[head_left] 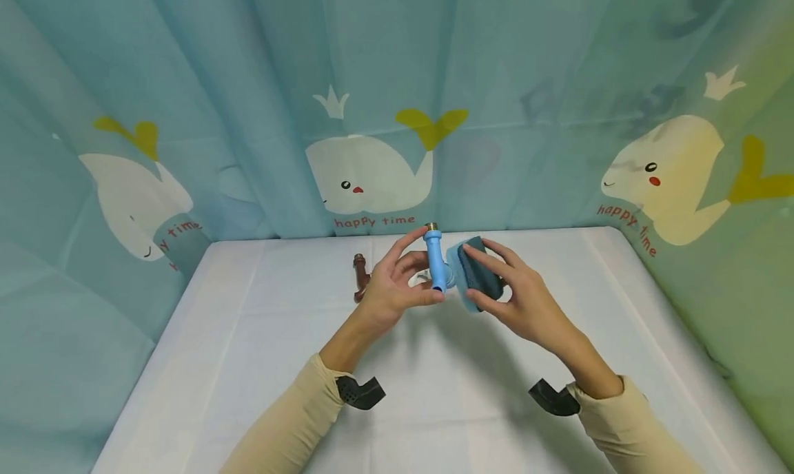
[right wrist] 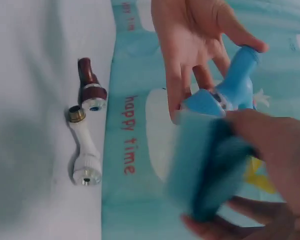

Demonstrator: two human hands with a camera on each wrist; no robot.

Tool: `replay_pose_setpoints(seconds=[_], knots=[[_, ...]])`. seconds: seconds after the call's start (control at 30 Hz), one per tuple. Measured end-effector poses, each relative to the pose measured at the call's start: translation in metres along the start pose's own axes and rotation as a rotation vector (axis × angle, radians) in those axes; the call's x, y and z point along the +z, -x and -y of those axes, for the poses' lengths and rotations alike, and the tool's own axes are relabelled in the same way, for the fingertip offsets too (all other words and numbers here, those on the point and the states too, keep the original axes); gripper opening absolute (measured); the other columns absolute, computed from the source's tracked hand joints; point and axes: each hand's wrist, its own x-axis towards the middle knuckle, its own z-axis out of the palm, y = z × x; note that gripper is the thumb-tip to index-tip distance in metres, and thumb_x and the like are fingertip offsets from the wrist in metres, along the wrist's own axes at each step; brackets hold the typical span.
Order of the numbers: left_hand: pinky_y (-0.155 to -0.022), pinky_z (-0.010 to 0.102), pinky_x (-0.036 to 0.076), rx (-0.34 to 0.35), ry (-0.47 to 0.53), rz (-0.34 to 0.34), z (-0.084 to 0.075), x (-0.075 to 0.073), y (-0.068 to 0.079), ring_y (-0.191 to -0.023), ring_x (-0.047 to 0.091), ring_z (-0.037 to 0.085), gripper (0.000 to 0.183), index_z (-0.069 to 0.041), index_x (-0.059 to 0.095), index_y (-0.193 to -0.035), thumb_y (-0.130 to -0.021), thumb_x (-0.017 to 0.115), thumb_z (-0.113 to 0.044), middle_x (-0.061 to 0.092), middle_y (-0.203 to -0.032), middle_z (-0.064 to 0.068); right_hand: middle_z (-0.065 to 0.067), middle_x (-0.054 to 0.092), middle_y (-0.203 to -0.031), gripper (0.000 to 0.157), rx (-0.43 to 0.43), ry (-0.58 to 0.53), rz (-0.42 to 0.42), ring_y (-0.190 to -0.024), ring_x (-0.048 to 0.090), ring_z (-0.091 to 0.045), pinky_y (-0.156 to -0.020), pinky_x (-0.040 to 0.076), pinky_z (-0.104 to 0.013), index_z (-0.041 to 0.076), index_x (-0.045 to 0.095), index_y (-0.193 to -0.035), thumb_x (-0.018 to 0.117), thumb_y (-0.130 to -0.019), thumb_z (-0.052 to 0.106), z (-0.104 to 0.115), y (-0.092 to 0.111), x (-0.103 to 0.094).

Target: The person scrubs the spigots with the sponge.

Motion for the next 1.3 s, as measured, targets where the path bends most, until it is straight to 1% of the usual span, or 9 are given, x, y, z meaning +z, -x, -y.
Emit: replay_pose_setpoints(seconds=[0.17, 0.3, 0.43, 0.57, 0.67, 0.87, 1.07, 1.17, 1.3], knots=[[-0.103, 0.043, 0.050, -0.006, -0.007, -0.033, 0.000, 0.001, 0.001, -0.127, 0.054, 0.029, 0.100, -0.023, 0.037, -0.159, -0.077, 0.091, -0.005, 0.063, -0.128, 0.012, -0.023, 0.043, -0.155, 0.073, -0.041, -0.017, -0.030, -0.118, 0.063, -0.043, -0.083, 0.061, -0.053, 0.013, 0.053, -0.151, 0.084, -0.085, 0.007, 0.003, 0.004, 0.007], [-0.098, 0.037, 0.055, -0.028, -0.027, -0.049, 0.001, 0.002, 0.001, -0.126, 0.056, 0.028, 0.096, -0.025, 0.039, -0.158, -0.079, 0.088, 0.000, 0.064, -0.127, 0.015, -0.023, 0.045, -0.153, 0.074, -0.038, 0.010, -0.073, -0.118, 0.063, -0.044, -0.083, 0.060, -0.056, 0.013, 0.055, -0.149, 0.086, -0.083, 0.005, 0.002, 0.008, 0.009], [-0.097, 0.037, 0.055, -0.050, -0.041, -0.016, 0.003, 0.001, 0.004, -0.124, 0.056, 0.028, 0.095, -0.025, 0.039, -0.158, -0.079, 0.090, -0.005, 0.064, -0.128, 0.015, -0.020, 0.044, -0.154, 0.077, -0.118, -0.002, -0.081, -0.114, 0.064, -0.036, -0.081, 0.061, -0.050, 0.014, 0.056, -0.149, 0.087, -0.079, 0.003, 0.006, 0.004, 0.008], [-0.098, 0.039, 0.055, -0.073, -0.057, 0.015, 0.002, 0.000, 0.007, -0.123, 0.056, 0.028, 0.097, -0.024, 0.040, -0.158, -0.078, 0.092, -0.010, 0.065, -0.128, 0.012, -0.023, 0.042, -0.155, 0.076, -0.166, 0.082, -0.066, -0.109, 0.062, -0.035, -0.074, 0.061, -0.045, 0.015, 0.057, -0.148, 0.088, -0.080, 0.005, 0.005, -0.001, 0.007], [-0.096, 0.038, 0.056, -0.087, -0.053, 0.016, 0.003, -0.002, 0.009, -0.122, 0.056, 0.028, 0.096, -0.023, 0.040, -0.158, -0.078, 0.092, -0.011, 0.066, -0.127, 0.011, -0.025, 0.040, -0.155, 0.077, -0.183, 0.115, -0.086, -0.109, 0.061, -0.037, -0.075, 0.061, -0.046, 0.015, 0.058, -0.147, 0.089, -0.078, 0.004, 0.005, -0.001, 0.007], [-0.093, 0.036, 0.057, -0.117, -0.049, 0.056, -0.002, -0.002, 0.009, -0.118, 0.060, 0.028, 0.092, -0.023, 0.046, -0.155, -0.077, 0.092, -0.010, 0.068, -0.120, 0.011, -0.025, 0.038, -0.157, 0.075, -0.214, 0.175, -0.074, -0.120, 0.054, -0.043, -0.083, 0.058, -0.054, 0.016, 0.059, -0.146, 0.089, -0.079, 0.004, 0.006, -0.003, 0.002], [-0.092, 0.037, 0.058, -0.146, -0.077, 0.057, -0.007, -0.001, 0.010, -0.117, 0.061, 0.027, 0.090, -0.024, 0.047, -0.154, -0.078, 0.090, -0.003, 0.069, -0.119, 0.011, -0.024, 0.037, -0.157, 0.077, -0.257, 0.159, -0.033, -0.117, 0.055, -0.041, -0.079, 0.059, -0.050, 0.018, 0.060, -0.146, 0.090, -0.076, 0.004, 0.012, -0.002, -0.002], [-0.092, 0.037, 0.058, -0.153, -0.074, 0.066, -0.009, -0.001, 0.011, -0.118, 0.061, 0.028, 0.090, -0.023, 0.046, -0.155, -0.079, 0.089, -0.002, 0.068, -0.118, 0.011, -0.023, 0.039, -0.157, 0.077, -0.239, 0.170, -0.040, -0.118, 0.055, -0.041, -0.079, 0.059, -0.051, 0.018, 0.060, -0.146, 0.090, -0.077, 0.004, 0.013, 0.000, 0.000], [-0.094, 0.037, 0.058, -0.134, -0.086, 0.046, -0.009, -0.002, 0.011, -0.121, 0.060, 0.028, 0.091, -0.024, 0.045, -0.156, -0.079, 0.090, -0.005, 0.068, -0.120, 0.011, -0.021, 0.041, -0.156, 0.074, -0.202, 0.070, -0.046, -0.114, 0.060, -0.035, -0.081, 0.060, -0.049, 0.016, 0.059, -0.147, 0.088, -0.080, 0.006, 0.014, 0.006, 0.005]])
